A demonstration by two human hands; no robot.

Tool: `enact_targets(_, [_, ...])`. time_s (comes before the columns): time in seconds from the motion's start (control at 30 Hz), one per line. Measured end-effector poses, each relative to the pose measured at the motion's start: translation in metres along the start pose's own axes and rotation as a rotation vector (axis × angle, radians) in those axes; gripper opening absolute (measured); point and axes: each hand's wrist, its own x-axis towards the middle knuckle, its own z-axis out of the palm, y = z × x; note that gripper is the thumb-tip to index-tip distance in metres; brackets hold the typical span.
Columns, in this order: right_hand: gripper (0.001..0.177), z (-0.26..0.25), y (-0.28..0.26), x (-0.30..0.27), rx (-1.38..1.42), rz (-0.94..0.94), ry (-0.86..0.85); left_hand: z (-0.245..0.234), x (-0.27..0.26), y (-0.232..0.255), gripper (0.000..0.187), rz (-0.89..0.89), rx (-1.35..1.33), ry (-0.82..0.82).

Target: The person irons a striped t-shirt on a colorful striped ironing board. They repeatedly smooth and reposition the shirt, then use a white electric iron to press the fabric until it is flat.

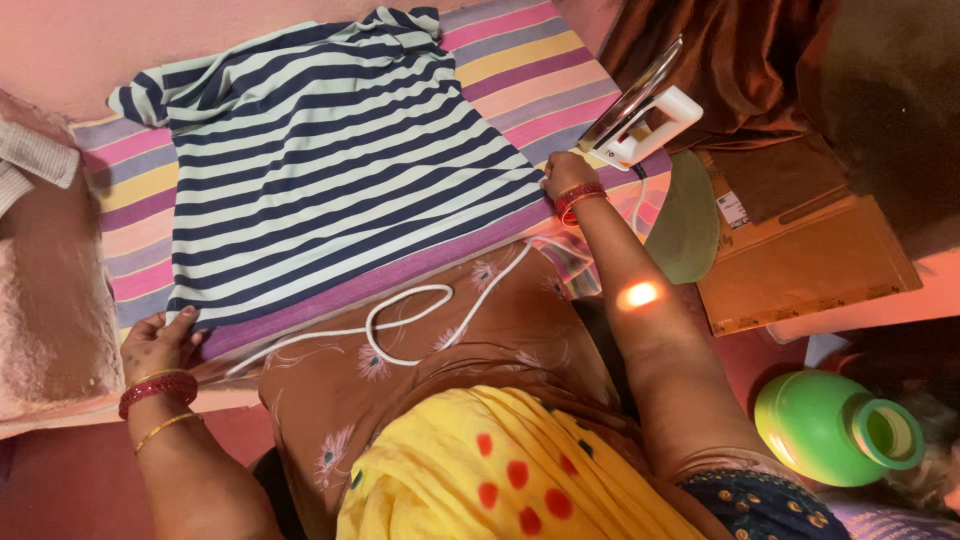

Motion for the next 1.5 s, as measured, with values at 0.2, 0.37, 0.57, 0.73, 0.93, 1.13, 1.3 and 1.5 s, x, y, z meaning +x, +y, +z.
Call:
enact_targets(0.2, [0.019,0.019,0.02,0.016,-0.11,-0.161,0.014,0.005,-0.005,0.007,0.029,-0.078,-0.082,0.029])
enact_targets(0.37, [0.023,0.017,0.027,0.027,-0.246,-0.244,-0.037,-0.021,0.027,-0.013,0.038,-0.059,-0.212,-0.029])
enact_targets(0.57, [0.03,0.01,0.04,0.025,0.024,-0.16,0.016,-0.03,0.005,-0.007,0.024,0.009,-0.15,-0.139])
enact_targets(0.73, [0.03,0.015,0.036,0.021,0.093,-0.11,-0.008,-0.017,-0.006,0.009,0.029,-0.011,0.065,-0.085])
enact_targets(0.93, [0.028,0.014,0.033,0.017,0.066,-0.112,0.013,-0.006,0.01,0.007,0.039,0.028,0.469,0.176])
enact_targets(1.13, [0.027,0.018,0.037,0.02,0.12,-0.12,0.006,0.004,0.001,0.024,0.051,0.036,0.485,0.313])
enact_targets(1.3, [0.026,0.018,0.037,0.02,0.098,-0.095,-0.014,0.007,-0.009,0.028,0.044,0.026,0.732,0.294])
enact_targets(1.5, [0.027,0.015,0.03,0.016,0.077,-0.074,-0.038,0.013,-0.011,0.025,0.039,0.052,0.769,0.284])
